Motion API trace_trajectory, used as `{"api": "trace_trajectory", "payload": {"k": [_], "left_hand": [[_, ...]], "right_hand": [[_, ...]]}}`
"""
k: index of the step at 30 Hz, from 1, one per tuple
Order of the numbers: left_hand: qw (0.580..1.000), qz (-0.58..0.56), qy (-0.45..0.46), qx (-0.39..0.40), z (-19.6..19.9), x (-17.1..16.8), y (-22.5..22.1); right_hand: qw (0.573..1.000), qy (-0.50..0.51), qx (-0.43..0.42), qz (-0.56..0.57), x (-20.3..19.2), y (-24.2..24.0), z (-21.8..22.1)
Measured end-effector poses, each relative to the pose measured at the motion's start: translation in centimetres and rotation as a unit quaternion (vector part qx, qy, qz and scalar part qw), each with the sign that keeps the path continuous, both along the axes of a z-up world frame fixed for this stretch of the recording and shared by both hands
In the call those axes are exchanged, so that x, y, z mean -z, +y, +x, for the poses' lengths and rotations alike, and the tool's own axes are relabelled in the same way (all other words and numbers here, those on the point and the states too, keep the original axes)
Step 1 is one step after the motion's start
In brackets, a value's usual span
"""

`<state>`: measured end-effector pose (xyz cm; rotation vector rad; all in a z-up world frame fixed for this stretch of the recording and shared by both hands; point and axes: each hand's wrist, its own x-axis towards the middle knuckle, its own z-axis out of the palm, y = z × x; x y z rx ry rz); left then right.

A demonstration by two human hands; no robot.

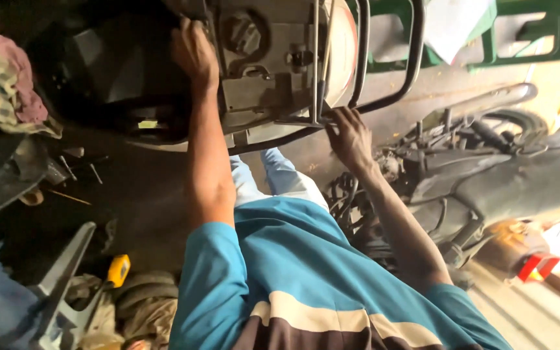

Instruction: Repairing a scooter by using a socket wrench to tighten or loosen bolts inside the seat storage compartment.

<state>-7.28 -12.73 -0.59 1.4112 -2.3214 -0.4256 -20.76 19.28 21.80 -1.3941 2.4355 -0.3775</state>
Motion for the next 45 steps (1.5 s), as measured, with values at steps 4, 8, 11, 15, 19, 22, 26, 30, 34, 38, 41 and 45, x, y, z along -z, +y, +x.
{"api": "trace_trajectory", "payload": {"k": [4, 8, 11, 15, 19, 22, 26, 30, 34, 38, 41, 45], "left_hand": [[0.996, -0.065, 0.053, 0.038, -0.1, 2.5, -0.4], [0.987, -0.157, -0.006, 0.032, -0.3, 3.6, -0.7], [0.994, -0.085, -0.053, 0.032, -0.6, 3.0, -0.6], [0.997, -0.066, -0.041, 0.013, 0.2, 5.4, -0.2], [0.991, -0.124, 0.038, 0.016, 1.7, 4.2, -0.6], [0.986, -0.016, 0.143, 0.087, 2.8, 1.6, -0.7], [0.959, -0.110, 0.246, 0.081, 3.8, -0.2, -0.7], [0.960, 0.036, 0.263, 0.091, 4.1, -2.4, -1.2], [0.972, 0.126, 0.189, 0.059, 4.0, -4.2, -1.6], [0.964, 0.129, 0.224, 0.063, 4.1, -3.6, -1.8], [0.963, 0.144, 0.219, 0.055, 4.0, -2.8, -1.9], [0.954, 0.137, 0.261, 0.054, 4.0, -1.2, -1.5]], "right_hand": [[0.996, 0.067, -0.053, 0.006, -0.2, -1.1, 2.4], [0.990, 0.123, -0.064, 0.000, 1.5, -1.4, 3.0], [0.989, 0.130, -0.071, 0.007, 4.0, -0.1, 2.1], [0.984, 0.116, -0.134, -0.005, 5.3, 1.0, 0.7], [0.969, 0.175, -0.172, -0.008, 2.7, 0.3, 0.7], [0.953, 0.221, -0.202, -0.037, 0.7, -0.3, 0.5], [0.944, 0.233, -0.187, -0.141, -3.7, -2.5, 0.2], [0.942, 0.265, -0.113, -0.173, -7.7, -4.5, -0.9], [0.952, 0.216, -0.072, -0.205, -14.7, -9.7, 1.2], [0.967, 0.155, -0.065, -0.194, -16.6, -14.8, 3.3], [0.965, 0.130, -0.107, -0.203, -16.0, -17.9, 4.1], [0.963, 0.101, -0.137, -0.210, -15.1, -20.4, 5.5]]}}
